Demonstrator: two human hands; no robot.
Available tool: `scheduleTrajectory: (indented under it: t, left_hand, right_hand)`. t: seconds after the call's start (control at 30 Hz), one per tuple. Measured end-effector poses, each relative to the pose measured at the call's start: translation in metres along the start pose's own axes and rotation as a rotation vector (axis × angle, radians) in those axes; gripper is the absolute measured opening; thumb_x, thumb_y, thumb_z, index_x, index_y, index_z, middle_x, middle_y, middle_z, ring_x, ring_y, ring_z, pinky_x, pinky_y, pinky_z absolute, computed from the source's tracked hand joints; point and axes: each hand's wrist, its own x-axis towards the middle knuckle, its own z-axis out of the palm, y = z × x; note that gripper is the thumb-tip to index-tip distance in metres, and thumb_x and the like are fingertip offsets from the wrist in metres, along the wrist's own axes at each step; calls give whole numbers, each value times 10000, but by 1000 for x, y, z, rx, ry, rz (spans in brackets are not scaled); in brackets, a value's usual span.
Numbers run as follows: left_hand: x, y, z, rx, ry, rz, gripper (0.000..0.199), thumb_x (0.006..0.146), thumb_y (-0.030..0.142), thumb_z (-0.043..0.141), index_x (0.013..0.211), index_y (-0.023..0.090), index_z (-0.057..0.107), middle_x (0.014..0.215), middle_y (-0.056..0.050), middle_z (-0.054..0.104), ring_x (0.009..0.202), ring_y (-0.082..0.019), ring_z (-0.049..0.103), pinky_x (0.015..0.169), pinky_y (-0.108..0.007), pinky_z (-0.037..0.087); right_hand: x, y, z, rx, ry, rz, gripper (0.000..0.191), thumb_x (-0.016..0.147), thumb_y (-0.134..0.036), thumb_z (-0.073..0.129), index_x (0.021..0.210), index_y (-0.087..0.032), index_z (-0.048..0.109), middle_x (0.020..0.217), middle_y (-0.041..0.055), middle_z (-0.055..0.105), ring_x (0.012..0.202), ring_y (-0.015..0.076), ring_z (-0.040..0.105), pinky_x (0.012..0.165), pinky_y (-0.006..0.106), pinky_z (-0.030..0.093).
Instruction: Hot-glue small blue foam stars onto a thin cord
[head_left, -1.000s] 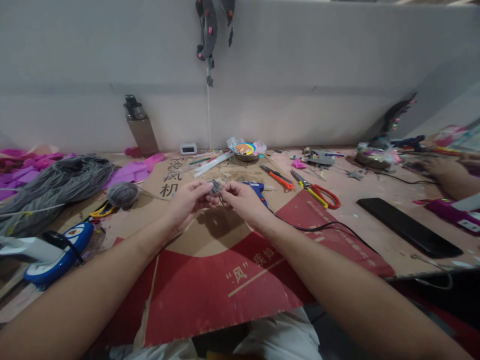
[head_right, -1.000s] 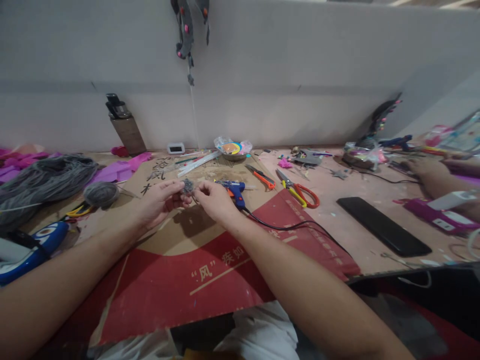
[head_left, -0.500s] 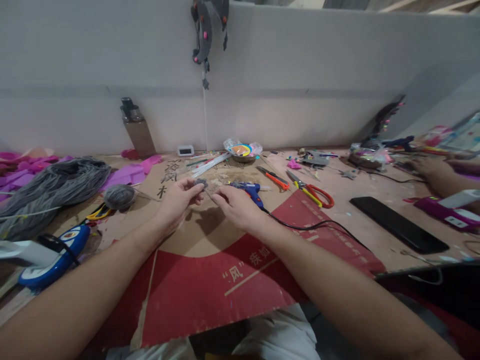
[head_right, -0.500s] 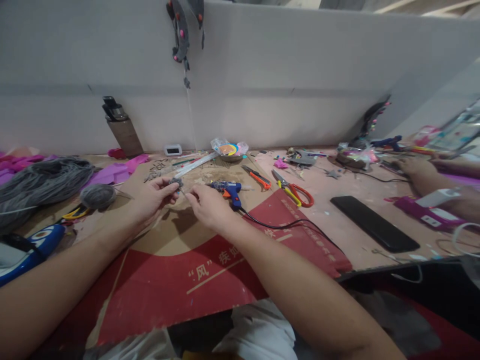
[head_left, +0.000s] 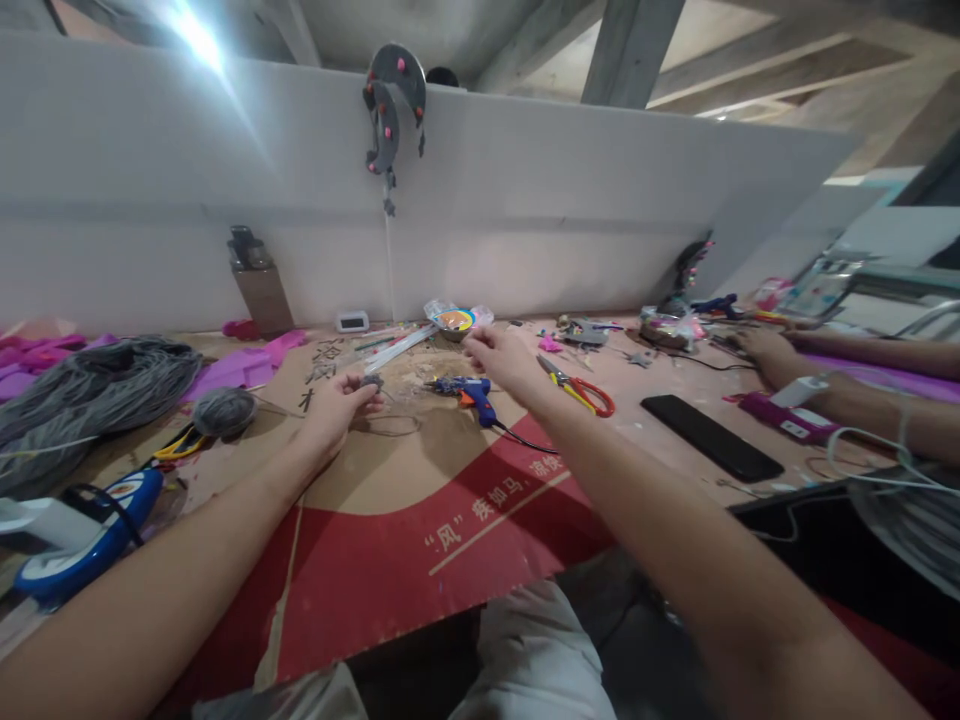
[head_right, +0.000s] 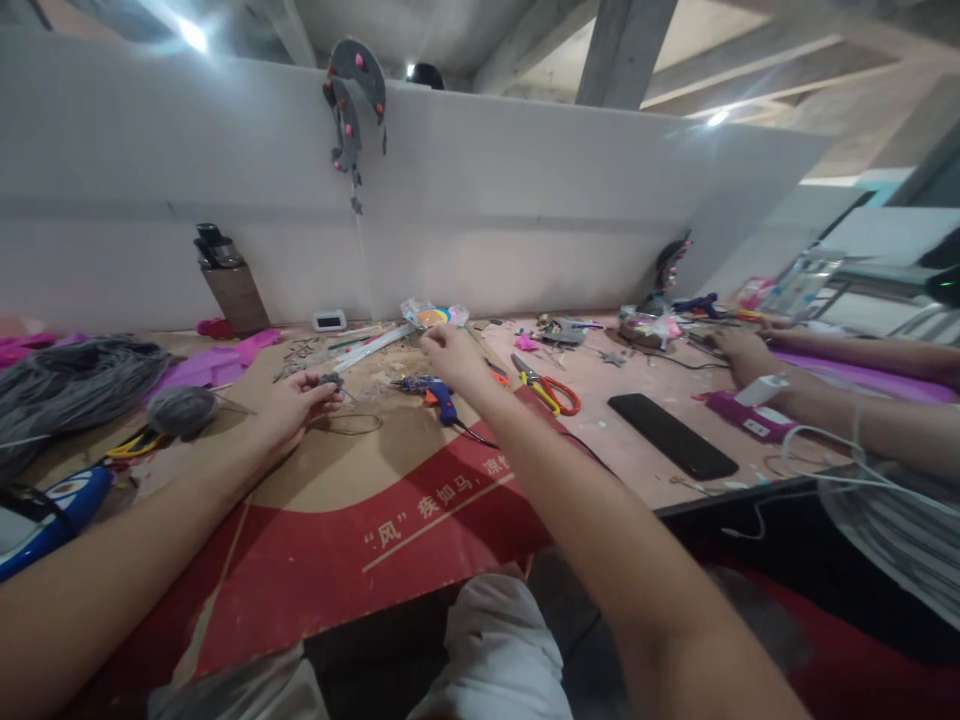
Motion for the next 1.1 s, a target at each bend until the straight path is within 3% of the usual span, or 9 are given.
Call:
scheduleTrajectory:
  t: [0.1, 0.2, 0.27, 0.37, 0.7, 0.8, 0.9, 1.0, 1.1]
  left_hand:
    - [1, 1, -2, -24, -19, 12, 215, 617, 139, 719, 747, 143, 549, 630, -17, 650, 574, -123, 642, 584, -233, 534]
    - [2, -3, -6, 17, -39, 28, 221, 616, 183, 736, 753, 144, 566, 631, -22, 652, 551, -115, 625, 539, -214, 509]
    - [2, -6, -8, 85, -65, 30, 231, 620, 218, 745, 771, 144, 586, 623, -19, 649, 501, -98, 590, 474, -187, 462]
    - [1, -12, -8, 125, -79, 48, 227, 617, 244, 747, 749, 151, 587, 582, 4, 624, 428, -79, 529, 413, -176, 406]
    - [0, -8, -10, 155, -85, 62, 178, 672, 232, 717, 777, 149, 600, 648, -23, 664, 537, -95, 594, 501, -189, 461]
    - [-1, 0, -8, 26, -57, 30, 137, 686, 167, 696, 762, 133, 587, 652, -29, 662, 591, -107, 634, 600, -220, 518]
    - [-3, 7, -5, -95, -47, -28, 95, 708, 109, 655, 762, 121, 578, 677, -45, 669, 616, -116, 657, 652, -240, 542]
    - [-4, 10, -4, -158, -51, -51, 82, 722, 80, 631, 772, 115, 577, 698, -62, 678, 623, -120, 666, 655, -239, 549]
    - [-3, 10, -5, -186, -40, -73, 92, 719, 74, 635, 767, 119, 571, 709, -73, 683, 630, -132, 671, 652, -253, 556]
  right_hand:
    - [10, 38, -34, -150, 46, 113, 216, 852, -245, 447, 947, -156, 620, 848, 61, 661, 747, 148, 581, 663, 247, 399]
    - [-2, 82, -58, -301, 33, 254, 148, 798, -203, 528, 860, -110, 625, 804, 137, 645, 740, 192, 575, 648, 291, 372]
    - [-15, 107, -64, -368, -27, 324, 81, 767, -184, 577, 764, -113, 616, 741, 159, 624, 704, 203, 574, 619, 309, 352]
    - [-27, 131, -63, -424, -111, 372, 175, 803, -236, 573, 651, -148, 567, 685, 179, 588, 655, 205, 570, 587, 340, 325]
    - [-16, 139, -63, -512, -332, 455, 291, 786, -190, 594, 504, -173, 526, 489, 129, 524, 465, 157, 540, 531, 364, 295]
    - [-18, 145, -65, -587, -273, 409, 246, 771, -186, 629, 536, -153, 564, 604, 195, 575, 605, 200, 604, 571, 375, 307]
    - [-22, 154, -69, -648, -202, 318, 175, 812, -264, 613, 701, -130, 631, 791, 270, 612, 778, 248, 625, 631, 390, 314]
    - [-23, 162, -80, -691, -160, 295, 95, 786, -169, 626, 836, -96, 661, 859, 301, 616, 820, 273, 621, 644, 399, 306]
    - [-22, 162, -96, -726, -78, 298, 259, 758, -70, 600, 1013, -64, 646, 954, 320, 606, 875, 280, 611, 655, 398, 312]
